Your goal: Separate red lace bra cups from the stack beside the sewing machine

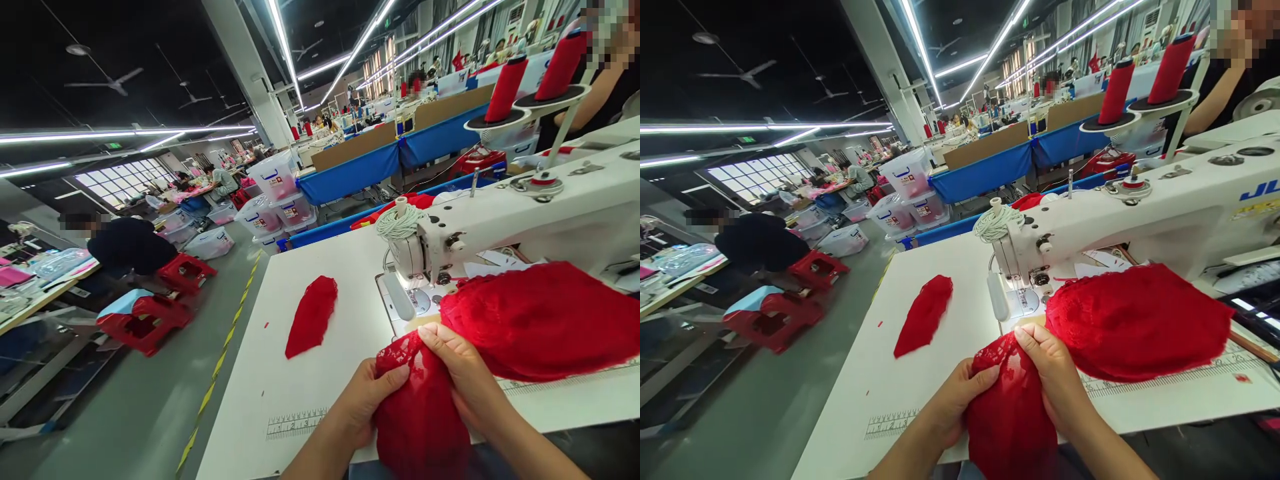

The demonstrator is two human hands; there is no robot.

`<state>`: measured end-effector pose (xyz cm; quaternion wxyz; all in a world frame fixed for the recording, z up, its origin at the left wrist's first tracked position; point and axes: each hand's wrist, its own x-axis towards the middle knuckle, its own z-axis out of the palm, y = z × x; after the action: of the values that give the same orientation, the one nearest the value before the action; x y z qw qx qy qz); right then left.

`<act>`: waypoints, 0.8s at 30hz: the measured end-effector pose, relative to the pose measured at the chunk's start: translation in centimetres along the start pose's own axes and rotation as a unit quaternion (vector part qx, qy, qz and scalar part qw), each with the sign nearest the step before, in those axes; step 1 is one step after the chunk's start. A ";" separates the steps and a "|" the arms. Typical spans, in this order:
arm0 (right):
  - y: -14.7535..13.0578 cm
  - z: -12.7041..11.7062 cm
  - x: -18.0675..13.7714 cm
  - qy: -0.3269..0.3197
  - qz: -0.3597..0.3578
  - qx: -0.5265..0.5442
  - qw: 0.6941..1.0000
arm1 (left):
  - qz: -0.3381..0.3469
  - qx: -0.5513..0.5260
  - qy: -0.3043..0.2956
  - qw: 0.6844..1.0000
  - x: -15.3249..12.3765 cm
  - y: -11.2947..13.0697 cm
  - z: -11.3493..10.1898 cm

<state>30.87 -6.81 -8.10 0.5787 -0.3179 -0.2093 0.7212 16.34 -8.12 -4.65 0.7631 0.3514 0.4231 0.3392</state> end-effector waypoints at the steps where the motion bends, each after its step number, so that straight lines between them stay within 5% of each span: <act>1: 0.1 0.0 0.1 0.008 -0.006 -0.003 1.000 | -0.002 0.002 -0.005 1.000 0.0 -0.1 0.0; 6: 0.5 0.4 0.2 0.049 -0.037 -0.021 0.998 | -0.003 0.027 -0.035 0.999 0.0 -0.8 0.2; 12: 0.9 1.5 0.2 0.060 -0.059 -0.081 0.993 | -0.003 0.207 -0.088 0.974 -1.5 -0.8 1.5; 15: 0.9 1.6 0.8 0.036 -0.046 -0.113 0.992 | -0.006 0.173 -0.090 0.981 -1.6 -1.0 1.8; 20: 0.3 0.6 1.1 -0.034 -0.026 -0.186 0.982 | -0.019 -0.051 0.002 0.998 -0.1 -1.7 1.8; 24: -0.1 -1.8 -1.7 0.057 -0.166 -0.298 0.938 | 0.058 -0.176 0.142 0.972 1.2 -0.3 1.6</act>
<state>32.45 -8.57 -8.93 0.5798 -0.4770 -0.4315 0.5001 18.33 -7.70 -4.77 0.7240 0.1842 0.4398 0.4985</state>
